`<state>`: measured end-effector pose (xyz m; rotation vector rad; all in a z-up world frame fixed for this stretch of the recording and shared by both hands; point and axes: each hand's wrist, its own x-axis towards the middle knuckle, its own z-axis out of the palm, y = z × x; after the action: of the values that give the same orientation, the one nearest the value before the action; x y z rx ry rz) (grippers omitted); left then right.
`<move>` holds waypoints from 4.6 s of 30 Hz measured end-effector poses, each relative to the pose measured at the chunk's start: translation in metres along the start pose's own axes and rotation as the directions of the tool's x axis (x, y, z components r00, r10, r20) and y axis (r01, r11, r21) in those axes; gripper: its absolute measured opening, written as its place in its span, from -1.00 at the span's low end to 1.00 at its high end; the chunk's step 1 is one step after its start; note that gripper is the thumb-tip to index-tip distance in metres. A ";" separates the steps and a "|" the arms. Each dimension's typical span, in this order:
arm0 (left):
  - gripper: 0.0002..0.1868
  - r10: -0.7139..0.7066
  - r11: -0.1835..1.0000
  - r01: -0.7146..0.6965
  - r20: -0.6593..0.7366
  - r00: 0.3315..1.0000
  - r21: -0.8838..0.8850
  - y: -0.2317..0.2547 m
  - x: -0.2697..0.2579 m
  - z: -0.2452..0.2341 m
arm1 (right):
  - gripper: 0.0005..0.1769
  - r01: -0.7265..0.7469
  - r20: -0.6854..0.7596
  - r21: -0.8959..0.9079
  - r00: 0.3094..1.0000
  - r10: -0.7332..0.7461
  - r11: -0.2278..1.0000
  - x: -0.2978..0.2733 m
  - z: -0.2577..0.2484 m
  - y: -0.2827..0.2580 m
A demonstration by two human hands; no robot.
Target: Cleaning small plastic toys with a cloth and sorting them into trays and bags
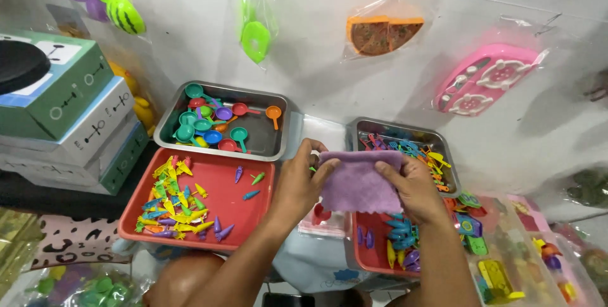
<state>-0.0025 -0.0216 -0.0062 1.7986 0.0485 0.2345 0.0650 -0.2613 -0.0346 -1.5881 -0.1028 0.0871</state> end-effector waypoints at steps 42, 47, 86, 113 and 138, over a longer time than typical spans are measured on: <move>-0.80 0.022 0.503 -0.579 0.660 0.751 0.641 -0.040 -0.027 -0.009 | -0.57 0.597 0.597 -0.758 0.797 -0.090 0.262 0.000 0.059 0.020; -0.64 0.357 0.271 -0.703 0.610 0.708 0.658 -0.072 -0.039 0.010 | -0.65 0.619 0.623 -0.736 0.778 -0.085 0.273 0.000 0.057 0.023; -0.77 0.485 0.329 -0.602 0.416 0.769 0.727 -0.049 -0.051 0.007 | -0.77 0.522 0.546 -0.802 0.838 0.002 0.288 -0.001 0.062 0.023; -0.79 0.297 0.841 -0.348 -0.184 0.937 -0.414 -0.012 -0.019 -0.093 | -0.58 0.515 0.556 -0.776 0.831 0.007 0.364 0.001 0.054 0.016; -0.67 -0.004 0.913 0.088 0.207 0.978 -0.399 0.004 -0.010 -0.014 | -0.85 -0.041 0.250 0.270 0.968 -0.029 0.962 -0.025 0.034 -0.002</move>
<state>-0.0155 -0.0112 -0.0007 1.3940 -0.0962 0.0213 0.0359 -0.2308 -0.0335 -1.2942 -0.2735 0.2967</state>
